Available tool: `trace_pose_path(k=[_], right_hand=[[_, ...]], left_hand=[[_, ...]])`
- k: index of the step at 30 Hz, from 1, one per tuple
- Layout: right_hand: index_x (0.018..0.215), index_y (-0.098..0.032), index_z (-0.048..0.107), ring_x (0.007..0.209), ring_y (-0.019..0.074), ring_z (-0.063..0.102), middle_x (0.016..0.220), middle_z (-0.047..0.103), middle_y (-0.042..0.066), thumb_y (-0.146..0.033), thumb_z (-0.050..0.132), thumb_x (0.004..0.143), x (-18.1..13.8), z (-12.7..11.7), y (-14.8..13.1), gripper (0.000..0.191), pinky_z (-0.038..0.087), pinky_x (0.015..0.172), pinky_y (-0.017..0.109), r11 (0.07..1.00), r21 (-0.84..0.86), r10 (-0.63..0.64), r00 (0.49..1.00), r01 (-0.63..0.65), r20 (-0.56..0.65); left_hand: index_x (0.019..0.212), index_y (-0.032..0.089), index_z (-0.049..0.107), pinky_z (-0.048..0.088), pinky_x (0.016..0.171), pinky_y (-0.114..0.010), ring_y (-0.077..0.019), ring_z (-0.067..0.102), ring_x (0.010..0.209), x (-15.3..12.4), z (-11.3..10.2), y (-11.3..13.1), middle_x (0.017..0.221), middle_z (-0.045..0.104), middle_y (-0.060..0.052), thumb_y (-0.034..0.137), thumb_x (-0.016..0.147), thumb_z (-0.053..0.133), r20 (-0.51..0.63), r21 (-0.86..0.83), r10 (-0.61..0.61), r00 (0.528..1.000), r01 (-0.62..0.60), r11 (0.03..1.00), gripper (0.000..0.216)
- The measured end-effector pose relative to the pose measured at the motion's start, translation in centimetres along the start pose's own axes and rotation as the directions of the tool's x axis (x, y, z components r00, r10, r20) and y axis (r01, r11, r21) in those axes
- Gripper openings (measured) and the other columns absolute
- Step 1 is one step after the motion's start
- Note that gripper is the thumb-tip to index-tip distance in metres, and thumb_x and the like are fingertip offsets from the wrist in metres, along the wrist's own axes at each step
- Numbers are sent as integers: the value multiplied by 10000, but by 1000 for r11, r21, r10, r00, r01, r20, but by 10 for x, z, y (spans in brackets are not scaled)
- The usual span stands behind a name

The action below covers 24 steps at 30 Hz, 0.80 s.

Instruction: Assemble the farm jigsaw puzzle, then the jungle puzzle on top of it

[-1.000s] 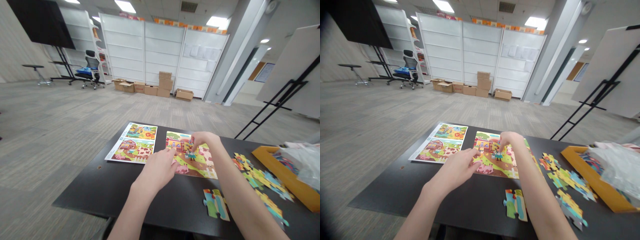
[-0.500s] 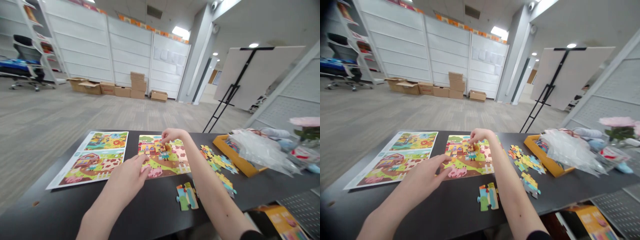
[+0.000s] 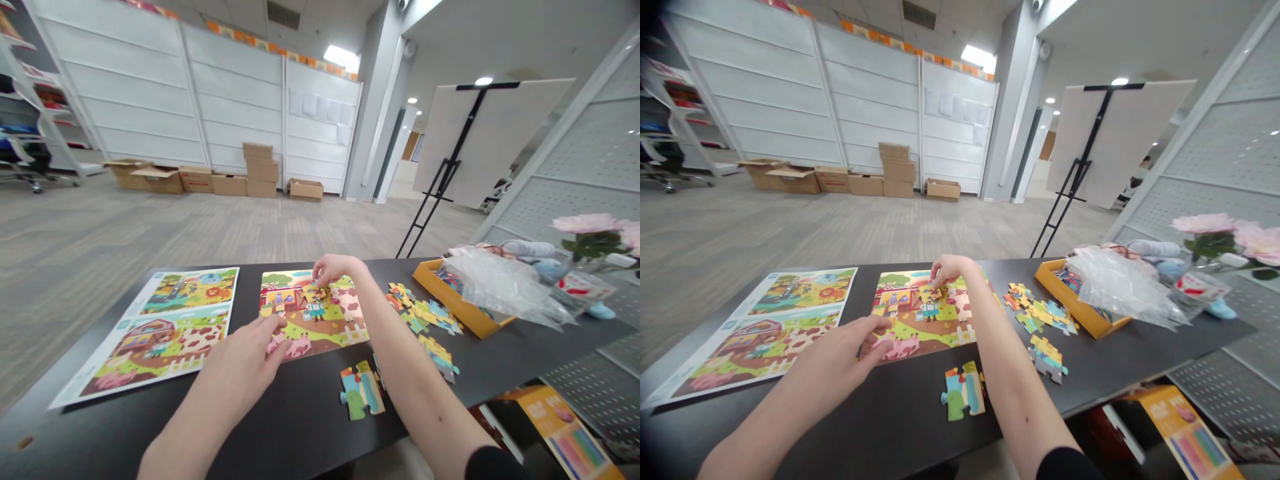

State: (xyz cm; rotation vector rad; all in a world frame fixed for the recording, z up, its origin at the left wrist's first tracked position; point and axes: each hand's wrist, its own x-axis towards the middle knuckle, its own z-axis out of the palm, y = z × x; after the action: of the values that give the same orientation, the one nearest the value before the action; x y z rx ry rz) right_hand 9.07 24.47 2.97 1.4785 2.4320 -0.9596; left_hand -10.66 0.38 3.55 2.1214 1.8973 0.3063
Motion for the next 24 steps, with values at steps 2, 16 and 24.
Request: trace_pose_path(k=[2,16,24], right_hand=[[1037,-195,760,690,99,619,931,757,26,-318,868,649,0,0,0,421,457,579,170,1000,-21,1,1000,-1,-3],[1050,-197,763,715,118,662,971,773,38,-279,838,689,-3,-1,-3,378,470,583,175,996,-85,-5,995,-3,-97],[1025,-169,758,734,149,661,955,773,60,-303,800,687,4,5,0,366,473,584,206,990,-124,-68,996,60,-63]], left_hand=[[1208,241,623,502,886,-389,-286,683,1097,0,0,3,1270,694,-88,340,982,440,14,9,-16,1000,16,1000,307],[1133,237,617,487,807,-364,-279,689,1036,1,4,10,1202,706,-84,373,985,466,24,-53,11,1000,-9,999,252],[1075,223,620,483,758,-325,-257,701,952,-4,6,9,1082,719,-74,315,972,500,-22,-42,39,999,-40,998,183]])
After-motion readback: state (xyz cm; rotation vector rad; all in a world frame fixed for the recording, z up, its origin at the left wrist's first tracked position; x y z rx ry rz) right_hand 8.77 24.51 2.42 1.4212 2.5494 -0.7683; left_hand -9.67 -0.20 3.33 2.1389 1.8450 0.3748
